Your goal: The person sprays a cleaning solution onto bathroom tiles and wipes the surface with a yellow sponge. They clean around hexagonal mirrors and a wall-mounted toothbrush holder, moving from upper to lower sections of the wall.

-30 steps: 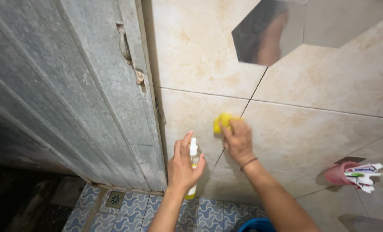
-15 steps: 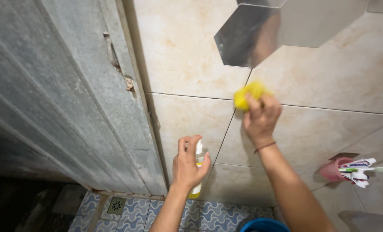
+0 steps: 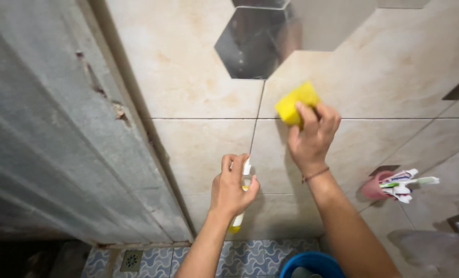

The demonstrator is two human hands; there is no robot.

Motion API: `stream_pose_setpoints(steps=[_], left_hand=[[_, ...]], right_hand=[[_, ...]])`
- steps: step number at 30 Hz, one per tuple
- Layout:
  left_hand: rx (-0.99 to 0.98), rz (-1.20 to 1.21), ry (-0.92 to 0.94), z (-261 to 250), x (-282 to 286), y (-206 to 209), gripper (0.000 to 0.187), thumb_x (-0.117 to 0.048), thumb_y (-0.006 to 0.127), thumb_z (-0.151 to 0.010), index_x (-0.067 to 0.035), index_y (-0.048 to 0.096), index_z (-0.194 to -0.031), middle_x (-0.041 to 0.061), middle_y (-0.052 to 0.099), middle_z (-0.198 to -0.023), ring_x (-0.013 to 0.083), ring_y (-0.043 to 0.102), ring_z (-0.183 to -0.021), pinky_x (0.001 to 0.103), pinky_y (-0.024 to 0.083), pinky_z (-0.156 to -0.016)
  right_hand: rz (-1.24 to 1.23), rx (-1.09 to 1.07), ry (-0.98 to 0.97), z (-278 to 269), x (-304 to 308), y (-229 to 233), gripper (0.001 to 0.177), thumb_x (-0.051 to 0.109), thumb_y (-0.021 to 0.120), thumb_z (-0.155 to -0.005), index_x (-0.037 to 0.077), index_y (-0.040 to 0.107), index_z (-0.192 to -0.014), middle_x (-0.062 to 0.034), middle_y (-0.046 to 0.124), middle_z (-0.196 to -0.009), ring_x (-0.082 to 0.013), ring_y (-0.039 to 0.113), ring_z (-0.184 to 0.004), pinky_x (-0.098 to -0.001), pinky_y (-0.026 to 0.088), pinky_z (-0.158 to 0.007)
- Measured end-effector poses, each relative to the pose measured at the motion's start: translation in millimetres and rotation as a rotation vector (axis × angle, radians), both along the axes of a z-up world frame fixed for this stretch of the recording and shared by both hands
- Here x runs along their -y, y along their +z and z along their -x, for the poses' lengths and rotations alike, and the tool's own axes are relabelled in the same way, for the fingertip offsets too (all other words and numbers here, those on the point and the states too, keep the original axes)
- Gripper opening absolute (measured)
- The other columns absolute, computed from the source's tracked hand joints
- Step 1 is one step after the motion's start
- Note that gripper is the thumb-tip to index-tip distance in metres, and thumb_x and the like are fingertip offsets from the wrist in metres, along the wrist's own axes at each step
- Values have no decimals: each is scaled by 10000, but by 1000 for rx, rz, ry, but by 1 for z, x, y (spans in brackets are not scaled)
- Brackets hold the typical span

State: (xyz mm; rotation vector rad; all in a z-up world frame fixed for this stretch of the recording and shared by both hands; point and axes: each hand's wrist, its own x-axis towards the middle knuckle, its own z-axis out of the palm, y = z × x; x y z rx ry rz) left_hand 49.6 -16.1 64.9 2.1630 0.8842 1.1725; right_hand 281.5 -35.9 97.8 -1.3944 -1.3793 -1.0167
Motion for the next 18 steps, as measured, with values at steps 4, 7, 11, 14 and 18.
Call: stream_pose_setpoints(steps=[4, 7, 11, 14, 18], left_hand=[[-9, -38, -5, -8, 2, -1, 533, -242, 733, -796, -150, 564, -1293, 123, 564, -1179, 390, 695, -846, 490, 570, -704], [-6, -30, 3, -5, 3, -7, 536, -243, 731, -795, -150, 567, -1297, 117, 571, -1172, 388, 697, -856, 484, 578, -707], [-16, -33, 18, 4, 5, -18, 541, -234, 720, -795, -137, 563, -1304, 120, 567, -1188, 390, 695, -877, 488, 575, -711], [-21, -39, 39, 11, 2, -16, 548, -249, 730, -785, -133, 564, -1294, 117, 566, -1156, 387, 692, -862, 486, 576, -705], [4, -56, 60, 10, -1, -13, 527, -240, 723, -801, -128, 566, -1291, 126, 566, -1172, 390, 691, -893, 488, 572, -722]], right_hand=[[81, 98, -84, -9, -18, -20, 606, 14, 710, -799, 156, 616, -1381, -163, 535, -1295, -384, 525, -1249, -531, 430, -1052], [273, 159, 7, -6, 0, -97, 538, 16, 676, -784, 130, 681, -1309, -159, 607, -1198, -383, 584, -1169, -517, 476, -970], [599, 12, 241, -2, 44, -174, 369, 51, 682, -782, 128, 695, -1143, -146, 673, -1147, -374, 635, -1136, -483, 496, -1007], [530, 1, 219, -1, 40, -141, 429, 17, 655, -757, 120, 719, -1169, -165, 680, -1118, -386, 636, -1100, -488, 498, -992], [36, 159, -65, -14, 19, -12, 487, -54, 613, -903, 132, 682, -1347, -208, 618, -1284, -434, 606, -1214, -524, 477, -1092]])
